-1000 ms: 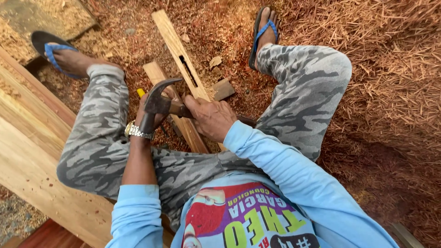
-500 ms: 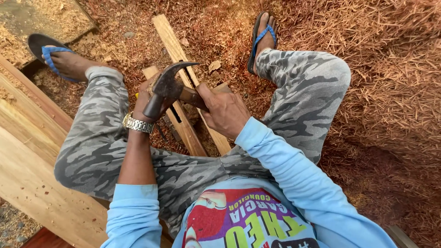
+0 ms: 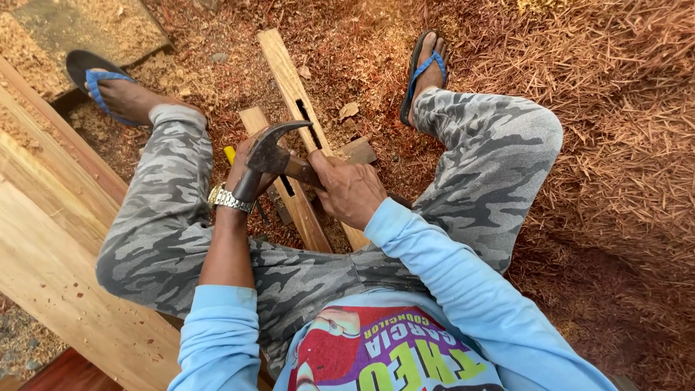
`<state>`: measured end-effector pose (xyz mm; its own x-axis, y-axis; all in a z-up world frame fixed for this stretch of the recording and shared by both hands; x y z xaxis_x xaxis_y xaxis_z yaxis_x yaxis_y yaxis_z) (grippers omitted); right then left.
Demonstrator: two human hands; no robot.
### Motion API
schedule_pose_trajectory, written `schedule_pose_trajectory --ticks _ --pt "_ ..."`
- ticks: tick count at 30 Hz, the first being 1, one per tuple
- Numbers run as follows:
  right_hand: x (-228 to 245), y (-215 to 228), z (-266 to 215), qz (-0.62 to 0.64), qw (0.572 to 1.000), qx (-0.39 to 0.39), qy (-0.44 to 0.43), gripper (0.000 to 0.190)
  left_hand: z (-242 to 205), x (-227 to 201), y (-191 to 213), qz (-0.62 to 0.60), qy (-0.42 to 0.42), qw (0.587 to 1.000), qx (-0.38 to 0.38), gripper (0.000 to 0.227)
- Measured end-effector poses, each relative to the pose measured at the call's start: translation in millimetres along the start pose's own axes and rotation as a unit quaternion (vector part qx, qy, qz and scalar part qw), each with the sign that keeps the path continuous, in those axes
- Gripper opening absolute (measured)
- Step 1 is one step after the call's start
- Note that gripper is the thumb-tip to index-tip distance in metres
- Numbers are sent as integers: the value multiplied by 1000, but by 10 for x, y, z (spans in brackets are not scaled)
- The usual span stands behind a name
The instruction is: The person chisels a mortise into a wooden beam using a hammer and a chisel.
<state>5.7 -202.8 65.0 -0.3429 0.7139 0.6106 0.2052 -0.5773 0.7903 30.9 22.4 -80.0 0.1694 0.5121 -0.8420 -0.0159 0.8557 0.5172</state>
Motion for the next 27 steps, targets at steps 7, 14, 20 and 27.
schedule_pose_trajectory --ticks 7,14,20,27 --pt "-14 -95 66 -59 997 57 14 37 -69 200 -35 54 -30 998 -20 28" --pt "-220 -256 10 -112 990 83 9 31 -186 417 -253 -248 242 938 1 48" --pt "-156 -61 -3 -39 998 -28 43 33 -61 -15 -125 -56 114 992 6 70" --pt "-175 -155 77 -126 989 73 7 28 -37 662 -533 -310 386 869 12 61"
Point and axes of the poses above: each hand's wrist, its own z-axis towards the middle knuckle, its own y-axis out of the back of the hand, x = y × z, the point moved 1 cm from there along z, towards the middle knuckle, and after that the axes turned 12 degrees about -x, right-handed, at the moved point
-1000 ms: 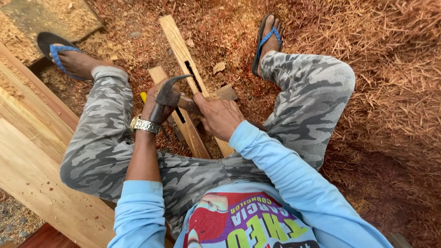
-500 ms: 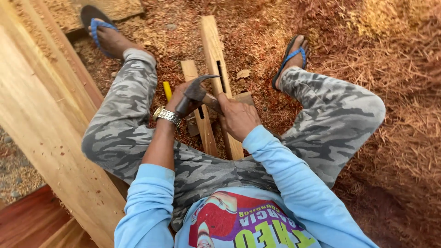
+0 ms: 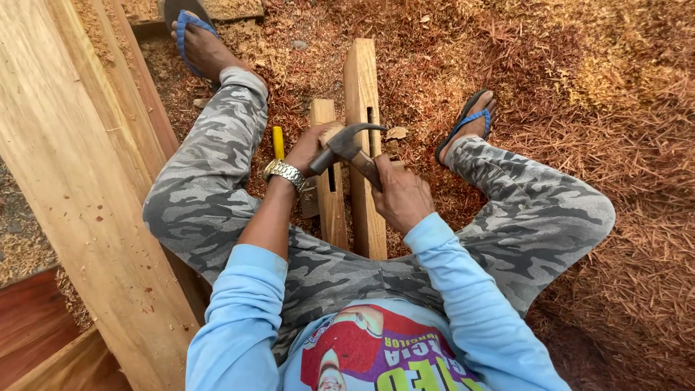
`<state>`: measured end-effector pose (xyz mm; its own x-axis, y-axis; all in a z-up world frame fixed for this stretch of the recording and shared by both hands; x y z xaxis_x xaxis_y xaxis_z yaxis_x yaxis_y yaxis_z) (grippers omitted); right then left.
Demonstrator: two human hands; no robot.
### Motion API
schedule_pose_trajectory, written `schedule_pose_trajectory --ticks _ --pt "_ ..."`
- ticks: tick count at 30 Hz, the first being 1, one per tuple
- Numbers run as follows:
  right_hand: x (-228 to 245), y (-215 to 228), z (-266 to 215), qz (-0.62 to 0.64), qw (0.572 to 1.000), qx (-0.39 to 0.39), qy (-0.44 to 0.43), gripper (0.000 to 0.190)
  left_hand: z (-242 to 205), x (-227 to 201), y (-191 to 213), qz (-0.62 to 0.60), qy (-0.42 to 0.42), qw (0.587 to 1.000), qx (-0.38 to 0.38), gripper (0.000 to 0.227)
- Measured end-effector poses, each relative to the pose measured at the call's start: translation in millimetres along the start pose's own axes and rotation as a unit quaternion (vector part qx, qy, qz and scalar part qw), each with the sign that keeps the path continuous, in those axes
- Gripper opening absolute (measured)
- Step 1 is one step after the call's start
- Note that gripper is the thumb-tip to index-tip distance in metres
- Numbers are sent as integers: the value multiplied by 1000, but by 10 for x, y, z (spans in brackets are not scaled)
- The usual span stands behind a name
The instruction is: The person chisels a mortise into a wooden beam using a hammer and a chisel.
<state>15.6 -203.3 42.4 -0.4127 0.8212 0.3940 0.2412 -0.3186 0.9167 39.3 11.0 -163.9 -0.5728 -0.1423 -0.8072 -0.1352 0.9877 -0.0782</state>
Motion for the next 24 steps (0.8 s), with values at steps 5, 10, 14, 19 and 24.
schedule_pose_trajectory --ticks 5,10,14,19,24 --pt "93 163 -109 68 995 -73 11 33 -347 -402 -21 78 -169 981 -59 65" --pt "132 292 -115 97 992 -79 -16 34 -627 -614 -90 170 -251 953 -26 60" --pt "-20 22 -136 75 995 -64 20 34 -677 -537 -93 251 -268 930 6 61" --pt "-103 15 -170 39 999 -22 3 30 -685 -583 -90 224 -285 931 -38 57" --pt "-142 418 -184 185 974 -127 -15 22 -796 -920 -65 119 -336 917 -178 62"
Point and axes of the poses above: each hand's wrist, its own z-axis towards the middle knuckle, its own y-axis out of the back of the hand, x = y × z, the point moved 1 cm from there along z, towards the middle knuckle, and after that the axes turned 12 degrees about -x, right-handed, at the moved point
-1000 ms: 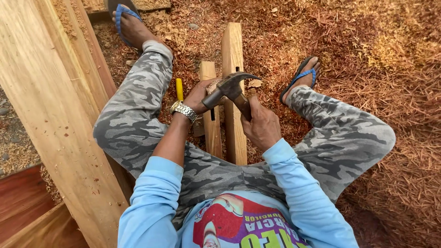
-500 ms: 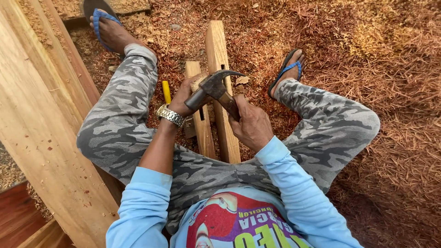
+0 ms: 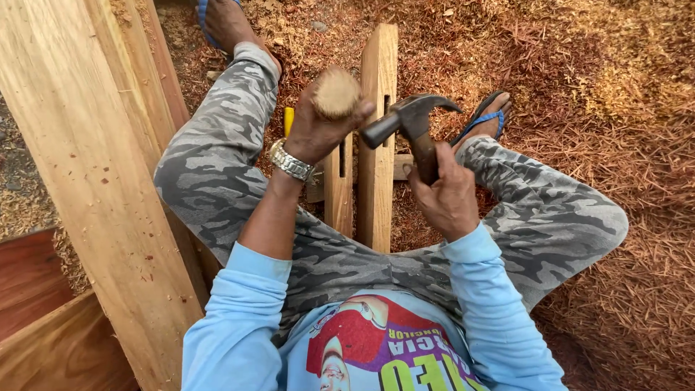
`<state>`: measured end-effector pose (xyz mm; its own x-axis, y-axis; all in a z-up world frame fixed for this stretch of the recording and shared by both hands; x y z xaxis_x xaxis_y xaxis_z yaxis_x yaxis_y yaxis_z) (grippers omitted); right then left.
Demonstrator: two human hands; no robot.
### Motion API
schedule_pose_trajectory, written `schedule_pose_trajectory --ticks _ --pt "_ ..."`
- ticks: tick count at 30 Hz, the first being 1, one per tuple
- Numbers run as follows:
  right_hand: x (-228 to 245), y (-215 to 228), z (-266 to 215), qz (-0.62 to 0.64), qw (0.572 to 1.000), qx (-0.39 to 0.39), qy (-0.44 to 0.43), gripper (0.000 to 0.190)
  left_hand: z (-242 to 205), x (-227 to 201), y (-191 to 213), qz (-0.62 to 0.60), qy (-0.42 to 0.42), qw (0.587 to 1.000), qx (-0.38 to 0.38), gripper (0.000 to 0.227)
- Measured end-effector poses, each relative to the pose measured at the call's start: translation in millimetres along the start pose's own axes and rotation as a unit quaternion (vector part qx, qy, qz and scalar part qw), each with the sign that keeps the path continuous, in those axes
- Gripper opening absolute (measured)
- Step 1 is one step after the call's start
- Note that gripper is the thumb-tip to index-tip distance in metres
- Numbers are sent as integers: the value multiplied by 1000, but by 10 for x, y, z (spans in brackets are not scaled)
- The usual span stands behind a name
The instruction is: The person chisels a mortise into a wooden beam using a hammer and a chisel.
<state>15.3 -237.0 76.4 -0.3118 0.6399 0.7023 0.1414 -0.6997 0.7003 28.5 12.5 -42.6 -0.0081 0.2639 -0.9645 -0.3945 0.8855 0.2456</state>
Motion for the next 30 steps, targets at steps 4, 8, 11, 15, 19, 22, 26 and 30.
schedule_pose_trajectory --ticks 4,8,11,15,19,22,26,30 --pt "276 235 66 -33 998 -46 8 29 58 -476 336 369 -465 788 -163 41" --pt "301 246 26 17 997 -80 9 30 32 -383 295 -121 -177 969 -124 83" --pt "298 184 -60 14 997 -77 5 28 -96 -165 218 11 -193 966 -170 81" --pt "343 145 -126 2 998 -46 -36 29 -179 -389 224 -89 -48 993 -64 50" --pt "386 131 -183 -18 999 -43 -21 32 -153 -382 176 -180 -66 981 19 26" --pt "455 141 -203 7 999 -36 32 32 -132 -323 145 -84 -136 986 36 21" --pt "483 115 -264 -9 997 -29 67 37 -170 -302 136 -115 -118 982 90 22" --pt "508 70 -265 -13 998 -22 62 45 -143 -262 94 -129 -117 982 76 26"
Point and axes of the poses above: each hand's wrist, its own z-axis towards the middle knuckle, its own y-axis out of the back of the hand, x = y × z, the point moved 1 cm from there along z, towards the middle knuckle, and after that the axes turned 12 degrees about -x, right-handed, at the moved point
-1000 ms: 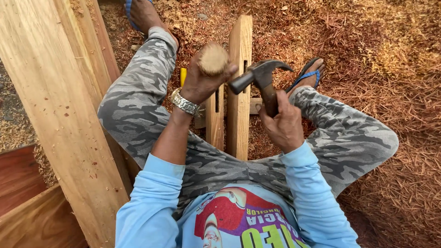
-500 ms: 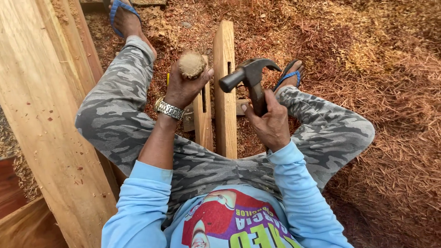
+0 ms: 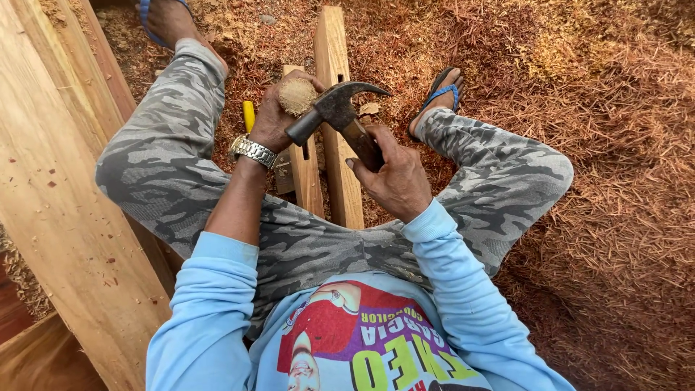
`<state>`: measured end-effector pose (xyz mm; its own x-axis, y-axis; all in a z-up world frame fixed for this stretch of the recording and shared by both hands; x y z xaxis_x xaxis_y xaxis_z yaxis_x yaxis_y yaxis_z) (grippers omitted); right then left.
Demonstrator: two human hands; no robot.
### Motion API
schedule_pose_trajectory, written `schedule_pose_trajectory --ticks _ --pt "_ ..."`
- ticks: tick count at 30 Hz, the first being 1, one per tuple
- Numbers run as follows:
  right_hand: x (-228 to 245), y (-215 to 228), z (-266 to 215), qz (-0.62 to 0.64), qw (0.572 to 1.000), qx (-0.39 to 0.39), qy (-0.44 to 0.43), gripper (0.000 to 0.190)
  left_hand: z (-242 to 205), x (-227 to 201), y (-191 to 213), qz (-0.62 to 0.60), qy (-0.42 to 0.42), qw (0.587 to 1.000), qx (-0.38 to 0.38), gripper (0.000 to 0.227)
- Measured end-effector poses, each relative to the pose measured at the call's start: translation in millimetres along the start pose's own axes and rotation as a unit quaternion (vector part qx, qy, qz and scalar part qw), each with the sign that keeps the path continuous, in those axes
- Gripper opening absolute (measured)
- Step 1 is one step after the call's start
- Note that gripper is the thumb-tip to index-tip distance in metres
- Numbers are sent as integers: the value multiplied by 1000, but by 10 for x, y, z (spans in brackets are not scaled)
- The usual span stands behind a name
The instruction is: The person chisels a mortise into a wooden beam using a hammer and a chisel.
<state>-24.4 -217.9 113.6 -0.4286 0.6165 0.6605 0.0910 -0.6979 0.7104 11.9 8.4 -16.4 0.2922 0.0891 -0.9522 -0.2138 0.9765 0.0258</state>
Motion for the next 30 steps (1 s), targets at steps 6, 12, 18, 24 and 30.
schedule_pose_trajectory --ticks 6,12,18,24,30 --pt "55 -7 41 33 999 23 23 51 -74 473 0 58 60 996 -8 36" --pt "106 -36 95 40 998 21 51 54 -143 588 -110 24 -3 1000 -10 40" --pt "122 -96 211 7 997 34 63 57 -286 885 -140 240 -69 968 -11 42" --pt "-141 -272 265 -104 989 65 87 62 -245 922 -201 189 -31 981 4 30" --pt "-41 -208 176 -89 994 36 47 60 -402 1356 -404 206 107 972 43 37"
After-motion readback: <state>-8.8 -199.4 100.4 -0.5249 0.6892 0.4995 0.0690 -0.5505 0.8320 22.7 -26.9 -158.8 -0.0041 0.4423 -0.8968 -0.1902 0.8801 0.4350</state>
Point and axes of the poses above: each hand's wrist, its own z-axis towards the middle knuckle, its own y-axis out of the back of the hand, x = y × z, the point moved 1 cm from there along z, towards the middle knuckle, and after that the axes turned 12 degrees about -x, right-handed, at the moved point
